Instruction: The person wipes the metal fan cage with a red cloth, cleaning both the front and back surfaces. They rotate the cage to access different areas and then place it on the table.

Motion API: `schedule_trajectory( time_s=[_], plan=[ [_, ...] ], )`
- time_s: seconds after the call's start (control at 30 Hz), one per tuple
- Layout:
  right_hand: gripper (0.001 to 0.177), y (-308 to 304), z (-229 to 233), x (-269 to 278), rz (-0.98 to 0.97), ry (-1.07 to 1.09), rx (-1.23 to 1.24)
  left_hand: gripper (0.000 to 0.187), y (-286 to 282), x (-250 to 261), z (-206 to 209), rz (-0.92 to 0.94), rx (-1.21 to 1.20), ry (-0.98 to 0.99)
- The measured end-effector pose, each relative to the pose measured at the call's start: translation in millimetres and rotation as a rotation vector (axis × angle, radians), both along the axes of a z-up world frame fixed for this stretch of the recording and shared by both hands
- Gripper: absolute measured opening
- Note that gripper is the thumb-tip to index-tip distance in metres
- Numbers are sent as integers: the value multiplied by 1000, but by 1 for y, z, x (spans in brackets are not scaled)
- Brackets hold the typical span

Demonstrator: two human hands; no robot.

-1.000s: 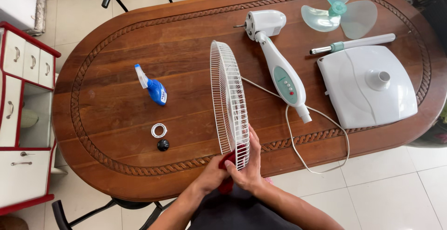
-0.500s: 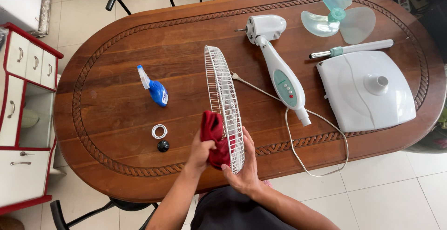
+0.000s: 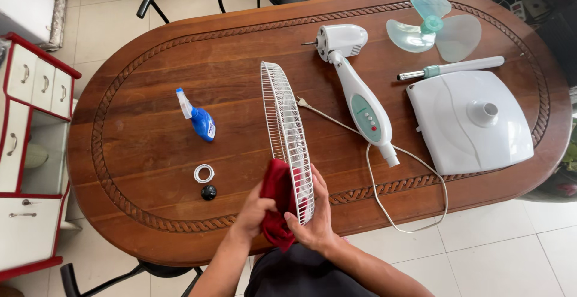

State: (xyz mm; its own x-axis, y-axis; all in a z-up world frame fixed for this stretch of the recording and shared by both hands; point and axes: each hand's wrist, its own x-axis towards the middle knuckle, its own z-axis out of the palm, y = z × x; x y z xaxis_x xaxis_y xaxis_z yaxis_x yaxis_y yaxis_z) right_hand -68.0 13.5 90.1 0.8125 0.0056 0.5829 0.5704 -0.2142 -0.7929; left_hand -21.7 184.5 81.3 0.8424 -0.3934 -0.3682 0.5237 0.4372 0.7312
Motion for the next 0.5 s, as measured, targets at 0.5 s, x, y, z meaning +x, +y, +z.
schedule_trajectory(
  time_s=[0.5],
  plan=[
    [88, 1, -7, 2, -3, -74, 110, 80, -48, -30, -36, -10, -43, -128]
  ],
)
